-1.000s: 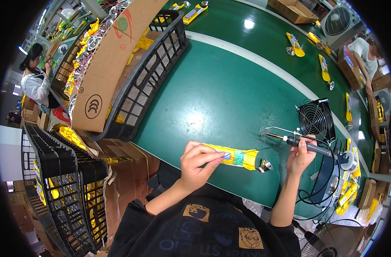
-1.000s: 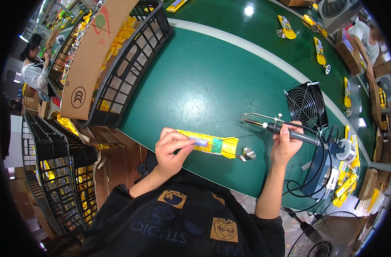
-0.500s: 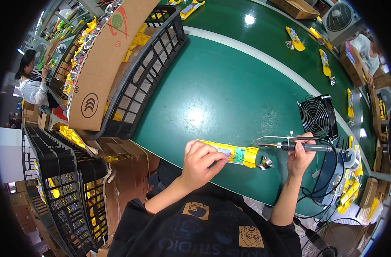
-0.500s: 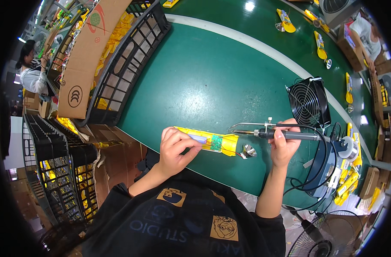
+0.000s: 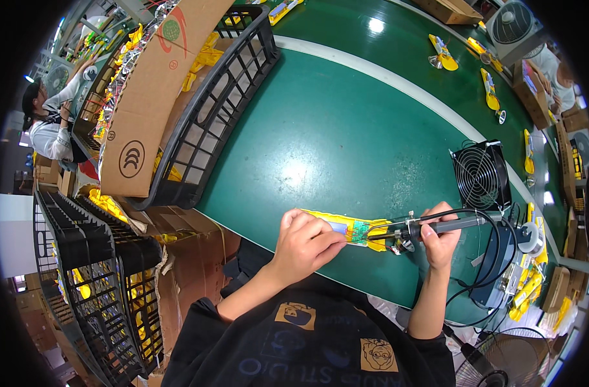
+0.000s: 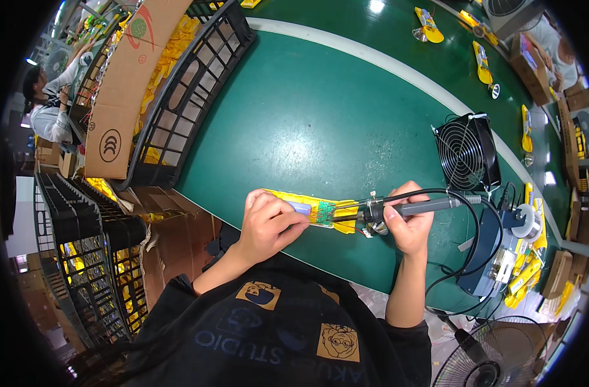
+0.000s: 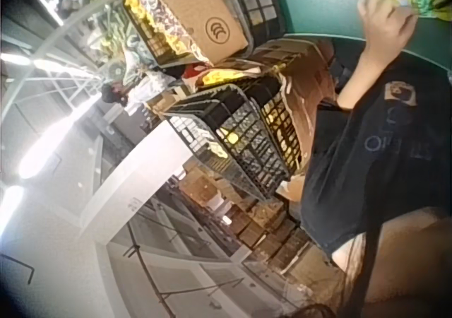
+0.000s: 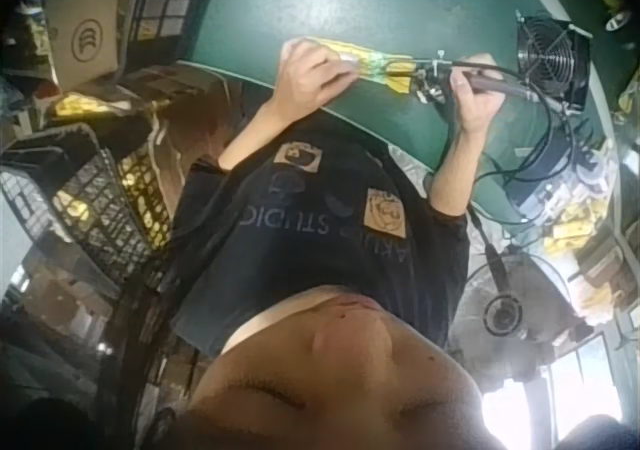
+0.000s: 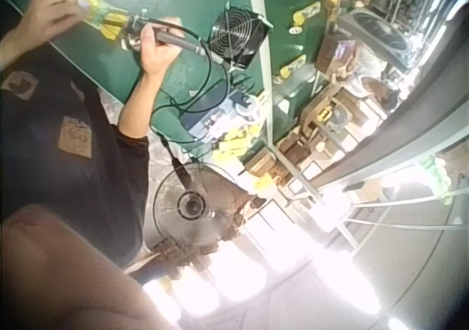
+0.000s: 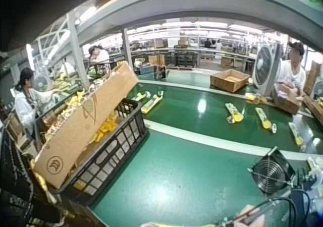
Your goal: The person assembles flashlights on a factory line by placing electronic components into casings, soldering the connections using a soldering iron, and setting the assembled flashlights onto a conveyor belt.
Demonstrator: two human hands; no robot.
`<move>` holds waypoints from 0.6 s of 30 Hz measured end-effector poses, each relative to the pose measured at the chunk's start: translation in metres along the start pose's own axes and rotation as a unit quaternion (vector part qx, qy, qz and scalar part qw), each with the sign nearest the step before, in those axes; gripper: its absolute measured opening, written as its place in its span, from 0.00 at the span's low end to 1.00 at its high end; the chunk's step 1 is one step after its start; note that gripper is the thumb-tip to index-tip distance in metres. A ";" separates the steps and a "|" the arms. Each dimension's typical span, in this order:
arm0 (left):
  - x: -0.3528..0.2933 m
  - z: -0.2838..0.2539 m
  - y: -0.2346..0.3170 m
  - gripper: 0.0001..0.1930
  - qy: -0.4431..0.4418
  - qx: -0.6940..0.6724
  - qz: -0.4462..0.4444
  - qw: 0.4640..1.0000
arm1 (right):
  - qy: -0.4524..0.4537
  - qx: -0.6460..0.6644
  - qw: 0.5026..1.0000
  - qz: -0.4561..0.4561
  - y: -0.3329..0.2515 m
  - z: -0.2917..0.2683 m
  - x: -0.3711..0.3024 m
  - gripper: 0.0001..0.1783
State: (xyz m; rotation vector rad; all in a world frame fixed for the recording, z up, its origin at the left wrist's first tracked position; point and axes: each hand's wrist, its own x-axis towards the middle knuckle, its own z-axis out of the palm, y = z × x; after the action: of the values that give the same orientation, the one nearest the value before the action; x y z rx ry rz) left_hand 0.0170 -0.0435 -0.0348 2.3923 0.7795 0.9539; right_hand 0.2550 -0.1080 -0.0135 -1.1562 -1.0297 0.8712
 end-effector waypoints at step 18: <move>0.005 -0.003 0.005 0.06 -0.004 -0.001 -0.019 1.000 | 0.002 -0.022 1.000 0.008 0.001 -0.002 -0.002 0.06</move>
State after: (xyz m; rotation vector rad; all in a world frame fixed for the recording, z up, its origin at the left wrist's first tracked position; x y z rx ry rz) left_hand 0.0193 -0.0428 -0.0275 2.3695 0.8184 0.9286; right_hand 0.2559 -0.1098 -0.0149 -1.2034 -1.0422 0.8633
